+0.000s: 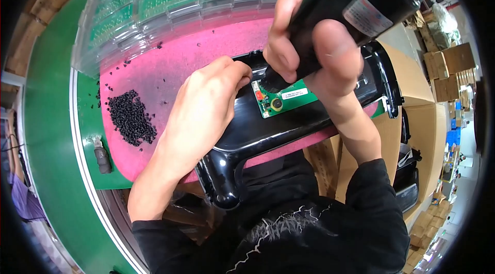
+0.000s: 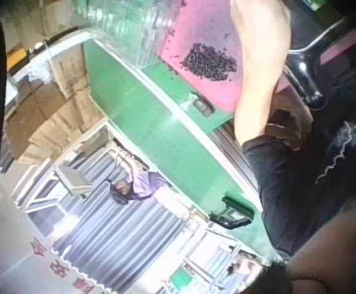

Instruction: Assembling circuit boards into black plastic housings using an electric screwdriver.

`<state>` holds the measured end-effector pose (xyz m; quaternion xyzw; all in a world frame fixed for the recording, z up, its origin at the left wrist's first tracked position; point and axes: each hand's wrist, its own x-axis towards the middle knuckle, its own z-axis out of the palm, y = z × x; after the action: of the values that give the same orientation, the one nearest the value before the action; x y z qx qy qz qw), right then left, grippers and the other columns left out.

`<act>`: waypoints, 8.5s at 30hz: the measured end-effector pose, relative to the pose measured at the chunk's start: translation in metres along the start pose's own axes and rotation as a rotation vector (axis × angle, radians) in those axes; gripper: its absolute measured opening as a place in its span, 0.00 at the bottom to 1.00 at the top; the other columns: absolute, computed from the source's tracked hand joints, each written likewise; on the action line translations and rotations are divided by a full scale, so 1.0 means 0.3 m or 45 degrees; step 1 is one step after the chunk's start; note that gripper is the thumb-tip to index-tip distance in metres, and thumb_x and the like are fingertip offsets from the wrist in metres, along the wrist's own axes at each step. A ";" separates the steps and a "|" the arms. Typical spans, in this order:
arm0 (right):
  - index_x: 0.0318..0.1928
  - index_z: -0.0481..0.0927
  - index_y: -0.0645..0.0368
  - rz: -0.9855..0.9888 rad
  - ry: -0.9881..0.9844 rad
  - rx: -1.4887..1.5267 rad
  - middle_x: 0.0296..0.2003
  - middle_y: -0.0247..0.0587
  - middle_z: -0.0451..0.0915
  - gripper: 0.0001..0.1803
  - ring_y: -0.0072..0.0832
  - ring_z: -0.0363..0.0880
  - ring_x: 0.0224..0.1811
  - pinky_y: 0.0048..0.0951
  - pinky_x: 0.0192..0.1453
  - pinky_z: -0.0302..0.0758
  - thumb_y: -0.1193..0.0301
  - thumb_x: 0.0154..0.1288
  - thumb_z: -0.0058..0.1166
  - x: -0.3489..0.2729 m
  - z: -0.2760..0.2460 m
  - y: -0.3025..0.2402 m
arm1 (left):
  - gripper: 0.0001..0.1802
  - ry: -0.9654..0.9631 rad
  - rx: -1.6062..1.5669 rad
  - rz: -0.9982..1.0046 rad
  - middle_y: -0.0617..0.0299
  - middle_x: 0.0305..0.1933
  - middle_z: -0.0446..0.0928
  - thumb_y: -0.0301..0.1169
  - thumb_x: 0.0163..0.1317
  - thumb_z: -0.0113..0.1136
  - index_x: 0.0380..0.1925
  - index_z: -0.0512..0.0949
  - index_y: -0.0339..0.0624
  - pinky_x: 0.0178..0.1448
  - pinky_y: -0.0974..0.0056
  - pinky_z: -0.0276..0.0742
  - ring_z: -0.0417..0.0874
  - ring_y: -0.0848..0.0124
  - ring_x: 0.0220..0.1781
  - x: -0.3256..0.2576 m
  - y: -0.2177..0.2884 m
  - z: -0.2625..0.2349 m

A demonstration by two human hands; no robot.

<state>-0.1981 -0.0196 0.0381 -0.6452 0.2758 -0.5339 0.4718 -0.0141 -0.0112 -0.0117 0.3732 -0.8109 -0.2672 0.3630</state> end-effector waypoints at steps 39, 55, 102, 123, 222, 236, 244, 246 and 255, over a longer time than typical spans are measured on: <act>0.44 0.70 0.58 0.221 -0.066 0.116 0.21 0.30 0.72 0.41 0.19 0.69 0.17 0.20 0.23 0.67 0.30 0.58 0.58 -0.124 -0.030 -0.115 | 0.09 -0.308 0.127 -0.061 0.50 0.31 0.77 0.30 0.66 0.60 0.33 0.73 0.34 0.38 0.50 0.75 0.81 0.47 0.35 0.008 0.027 0.010; 0.45 0.69 0.54 -0.208 -0.040 0.521 0.24 0.26 0.73 0.31 0.17 0.73 0.20 0.23 0.32 0.71 0.38 0.64 0.56 -0.128 -0.097 -0.121 | 0.14 -0.386 -0.028 0.287 0.53 0.30 0.77 0.32 0.58 0.69 0.33 0.75 0.36 0.36 0.53 0.76 0.80 0.51 0.33 0.006 0.012 0.000; 0.43 0.70 0.59 0.254 -0.106 0.265 0.22 0.29 0.72 0.42 0.19 0.70 0.20 0.21 0.27 0.67 0.33 0.51 0.67 -0.111 0.014 -0.096 | 0.13 -0.470 -0.204 -0.025 0.53 0.42 0.79 0.23 0.56 0.65 0.43 0.79 0.37 0.50 0.52 0.79 0.81 0.50 0.47 -0.006 0.012 0.001; 0.46 0.73 0.55 -0.244 0.246 0.554 0.24 0.24 0.71 0.35 0.16 0.69 0.20 0.22 0.32 0.66 0.34 0.64 0.51 -0.169 -0.073 -0.130 | 0.06 0.100 -0.196 0.380 0.56 0.29 0.85 0.20 0.50 0.72 0.28 0.84 0.35 0.37 0.64 0.82 0.87 0.64 0.31 0.007 0.033 0.012; 0.62 0.66 0.60 -0.531 1.080 -0.090 0.57 0.48 0.69 0.23 0.46 0.65 0.68 0.62 0.67 0.70 0.65 0.71 0.51 -0.325 -0.187 -0.298 | 0.12 -0.349 0.487 -0.120 0.44 0.38 0.78 0.28 0.62 0.64 0.41 0.78 0.30 0.46 0.50 0.75 0.80 0.42 0.42 0.029 0.035 -0.003; 0.53 0.74 0.56 -1.631 0.727 -0.843 0.48 0.45 0.75 0.15 0.42 0.72 0.58 0.54 0.56 0.72 0.64 0.71 0.50 -0.199 -0.370 -0.861 | 0.18 -0.352 0.561 0.032 0.48 0.51 0.81 0.21 0.64 0.62 0.54 0.79 0.37 0.56 0.59 0.78 0.82 0.55 0.51 -0.121 -0.001 -0.017; 0.48 0.78 0.54 -1.461 0.738 -0.929 0.43 0.43 0.78 0.11 0.39 0.76 0.52 0.49 0.50 0.74 0.64 0.71 0.50 -0.297 -0.386 -0.684 | 0.08 -0.378 0.473 -0.019 0.45 0.34 0.77 0.29 0.61 0.63 0.35 0.79 0.35 0.43 0.46 0.75 0.80 0.43 0.42 0.046 0.071 -0.015; 0.47 0.79 0.54 -1.370 0.869 -0.902 0.42 0.43 0.79 0.11 0.38 0.77 0.51 0.48 0.49 0.74 0.64 0.71 0.49 -0.327 -0.286 -0.662 | 0.08 -0.363 0.483 -0.003 0.44 0.33 0.77 0.27 0.59 0.63 0.35 0.78 0.33 0.42 0.47 0.75 0.80 0.43 0.40 0.070 0.055 -0.015; 0.41 0.84 0.51 -1.538 1.037 -0.895 0.36 0.41 0.83 0.11 0.35 0.81 0.44 0.42 0.42 0.76 0.64 0.72 0.49 -0.313 -0.174 -0.693 | 0.21 0.029 0.517 0.093 0.50 0.46 0.81 0.21 0.52 0.67 0.49 0.79 0.35 0.46 0.58 0.79 0.85 0.54 0.46 -0.152 0.215 -0.149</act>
<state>-0.3044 0.1285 0.1848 -0.5483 0.1817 -0.7717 -0.2660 0.0155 0.0554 0.0424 0.4120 -0.8569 -0.0806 0.2989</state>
